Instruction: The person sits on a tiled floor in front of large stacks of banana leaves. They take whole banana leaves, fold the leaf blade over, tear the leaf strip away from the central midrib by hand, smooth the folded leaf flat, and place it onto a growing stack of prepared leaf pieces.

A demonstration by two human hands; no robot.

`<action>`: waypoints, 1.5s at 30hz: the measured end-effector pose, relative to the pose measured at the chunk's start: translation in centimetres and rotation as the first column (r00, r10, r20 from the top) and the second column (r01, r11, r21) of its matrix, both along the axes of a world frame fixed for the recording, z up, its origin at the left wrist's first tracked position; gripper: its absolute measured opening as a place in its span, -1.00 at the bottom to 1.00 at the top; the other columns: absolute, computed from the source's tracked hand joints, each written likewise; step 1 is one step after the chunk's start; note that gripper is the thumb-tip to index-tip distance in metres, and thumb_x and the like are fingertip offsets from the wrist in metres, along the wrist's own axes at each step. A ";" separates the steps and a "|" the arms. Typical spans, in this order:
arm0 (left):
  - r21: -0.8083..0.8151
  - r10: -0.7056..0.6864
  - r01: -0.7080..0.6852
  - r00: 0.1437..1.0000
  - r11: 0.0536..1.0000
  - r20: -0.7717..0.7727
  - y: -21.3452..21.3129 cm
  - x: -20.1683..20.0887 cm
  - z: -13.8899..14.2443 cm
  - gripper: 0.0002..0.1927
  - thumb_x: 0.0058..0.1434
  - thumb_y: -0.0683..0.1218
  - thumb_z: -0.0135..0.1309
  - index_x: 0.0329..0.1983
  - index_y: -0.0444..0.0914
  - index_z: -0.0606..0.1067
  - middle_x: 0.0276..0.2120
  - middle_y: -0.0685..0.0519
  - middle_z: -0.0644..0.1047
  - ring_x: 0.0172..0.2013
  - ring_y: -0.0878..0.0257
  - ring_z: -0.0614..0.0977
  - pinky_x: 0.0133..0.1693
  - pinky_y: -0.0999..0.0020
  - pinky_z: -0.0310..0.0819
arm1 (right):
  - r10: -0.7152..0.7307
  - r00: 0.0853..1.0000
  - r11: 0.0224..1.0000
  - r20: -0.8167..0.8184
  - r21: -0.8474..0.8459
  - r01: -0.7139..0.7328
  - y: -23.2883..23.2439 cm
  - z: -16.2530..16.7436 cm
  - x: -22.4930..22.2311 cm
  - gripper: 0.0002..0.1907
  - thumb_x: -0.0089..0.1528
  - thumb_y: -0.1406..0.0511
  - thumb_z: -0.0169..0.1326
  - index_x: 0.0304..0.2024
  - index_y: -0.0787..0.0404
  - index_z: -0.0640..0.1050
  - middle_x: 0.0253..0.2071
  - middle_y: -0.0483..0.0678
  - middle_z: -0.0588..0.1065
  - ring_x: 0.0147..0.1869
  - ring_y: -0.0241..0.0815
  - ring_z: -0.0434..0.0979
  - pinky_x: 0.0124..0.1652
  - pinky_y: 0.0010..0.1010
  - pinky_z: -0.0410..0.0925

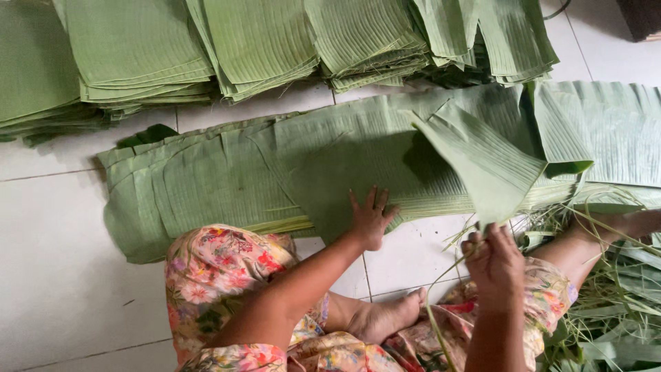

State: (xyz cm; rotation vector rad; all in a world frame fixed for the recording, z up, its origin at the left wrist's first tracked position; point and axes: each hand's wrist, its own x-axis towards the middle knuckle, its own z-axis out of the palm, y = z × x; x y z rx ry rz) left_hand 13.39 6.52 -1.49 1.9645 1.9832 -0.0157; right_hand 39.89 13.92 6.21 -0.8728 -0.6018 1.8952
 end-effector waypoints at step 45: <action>0.507 -0.085 0.034 0.993 0.861 0.078 0.3 -9.2 -7.0 -0.57 0.10 0.02 0.09 0.09 0.02 0.52 0.22 0.00 0.40 0.31 0.05 0.30 0.28 -0.14 0.11 | 0.110 0.914 0.958 0.391 -0.287 0.007 -0.8 -15.9 -10.3 -0.81 0.34 0.21 0.18 -0.18 0.12 0.44 -0.43 -0.23 0.40 -0.46 -0.44 0.31 -0.53 -0.55 0.13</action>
